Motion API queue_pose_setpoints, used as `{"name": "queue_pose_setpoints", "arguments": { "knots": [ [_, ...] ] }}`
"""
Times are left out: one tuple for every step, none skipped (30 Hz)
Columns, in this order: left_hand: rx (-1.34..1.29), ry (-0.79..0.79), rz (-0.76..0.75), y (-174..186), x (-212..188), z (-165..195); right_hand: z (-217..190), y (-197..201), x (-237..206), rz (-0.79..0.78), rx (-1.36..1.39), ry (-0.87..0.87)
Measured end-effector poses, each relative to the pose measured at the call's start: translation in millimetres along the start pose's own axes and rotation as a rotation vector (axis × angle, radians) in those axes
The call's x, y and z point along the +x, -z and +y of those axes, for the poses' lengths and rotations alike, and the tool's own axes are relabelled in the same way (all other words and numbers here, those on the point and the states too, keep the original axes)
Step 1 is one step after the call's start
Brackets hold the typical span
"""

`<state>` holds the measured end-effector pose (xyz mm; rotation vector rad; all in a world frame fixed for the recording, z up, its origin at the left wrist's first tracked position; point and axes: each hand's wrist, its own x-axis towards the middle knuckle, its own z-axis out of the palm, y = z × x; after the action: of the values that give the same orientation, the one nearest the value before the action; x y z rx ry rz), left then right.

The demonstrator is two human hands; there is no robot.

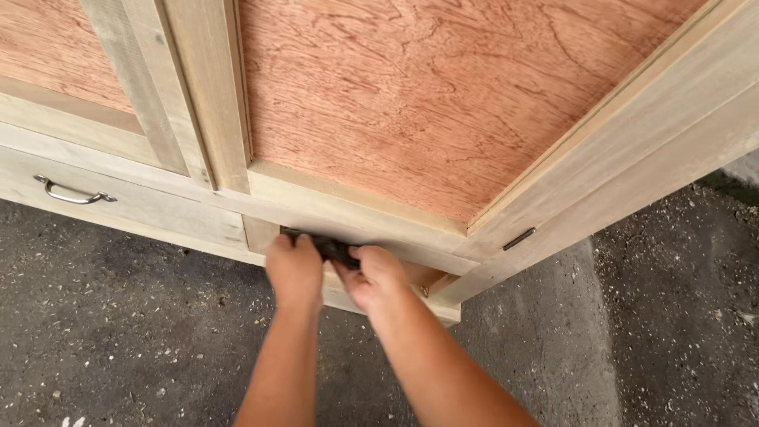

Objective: The person sands a wooden cabinet with a sanding sponge and a sanding block, working over the frame edges, panels, door openings, and side surfaces, moving around the piece to reach different areas.

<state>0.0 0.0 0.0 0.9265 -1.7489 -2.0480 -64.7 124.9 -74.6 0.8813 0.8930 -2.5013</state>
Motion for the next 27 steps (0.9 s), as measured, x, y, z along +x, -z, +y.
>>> {"name": "queue_pose_setpoints", "arguments": {
  "knots": [
    [0.076, -0.098, -0.01, -16, -2, -18, -17, 19, 4, -0.014, 0.027, -0.02],
    [0.149, -0.204, -0.019, -34, -4, -34, -36, 36, 6, -0.035, 0.054, -0.037],
    [0.19, -0.21, -0.025, -56, -18, -52, -61, 60, 0, -0.05, 0.017, -0.005],
    [0.296, -0.357, -0.044, -81, -31, -65, -88, 84, -10, -0.064, -0.019, 0.024],
    [0.216, -0.48, -0.049, -102, -48, -75, -111, 107, -24, -0.05, -0.057, 0.064],
    [0.181, -0.353, -0.13, -120, -64, -81, -131, 126, -39, -0.034, -0.096, 0.103],
    [0.147, -0.223, -0.211, -130, -77, -86, -147, 138, -51, 0.037, -0.101, 0.135],
    [0.102, -0.085, -0.248, -131, -82, -89, -154, 145, -58, 0.108, -0.107, 0.167],
    [0.057, 0.052, -0.286, -133, -85, -89, -150, 142, -57, 0.119, -0.079, 0.151],
    [0.007, 0.188, -0.323, -134, -88, -86, -147, 135, -55, 0.128, -0.054, 0.138],
    [0.074, -0.018, -0.245, -125, -77, -83, -141, 124, -52, 0.133, -0.026, 0.127],
    [0.136, -0.224, -0.165, -111, -64, -78, -124, 108, -47, 0.064, -0.168, 0.12],
    [0.167, -0.22, -0.069, -99, -53, -68, -108, 89, -47, -0.006, -0.31, 0.113],
    [0.201, -0.215, 0.03, -78, -34, -59, -86, 65, -44, -0.011, -0.204, 0.039],
    [0.254, -0.12, 0.081, -50, 2, -52, -48, 27, -26, -0.015, -0.098, -0.039],
    [0.063, -0.193, 0.192, -30, 12, -42, -29, 2, -32, -0.025, -0.209, -0.091],
    [0.181, -0.203, 0.278, -12, 25, -26, -11, -22, -41, -0.154, -0.173, -0.087],
    [0.136, -0.504, 0.41, 6, 33, -11, 2, -36, -57, -0.281, -0.132, -0.084],
    [0.11, -0.516, 0.465, 21, 39, 3, 2, -38, -79, -0.348, -0.198, -0.086],
    [0.166, -0.598, 0.514, 34, 45, 18, 2, -38, -97, -0.414, -0.263, -0.088],
    [0.219, -0.682, 0.561, 42, 48, 29, -2, -39, -109, -0.48, -0.329, -0.088],
    [0.267, -0.75, 0.565, 40, 47, 34, -8, -33, -121, -0.373, -0.32, -0.06],
    [0.316, -0.817, 0.567, 35, 45, 35, -15, -17, -134, -0.265, -0.312, -0.034],
    [0.366, -0.882, 0.568, 29, 44, 33, -23, -2, -141, -0.155, -0.302, -0.012],
    [0.242, -0.729, 0.488, 17, 40, 26, -34, 11, -141, 0.002, -0.199, 0.031],
    [0.123, -0.576, 0.404, -2, 31, 15, -45, 27, -141, 0.159, -0.096, 0.07],
    [0.08, -0.685, 0.412, -26, 16, 0, -56, 43, -139, 0.154, -0.05, 0.117]
  ]
}}
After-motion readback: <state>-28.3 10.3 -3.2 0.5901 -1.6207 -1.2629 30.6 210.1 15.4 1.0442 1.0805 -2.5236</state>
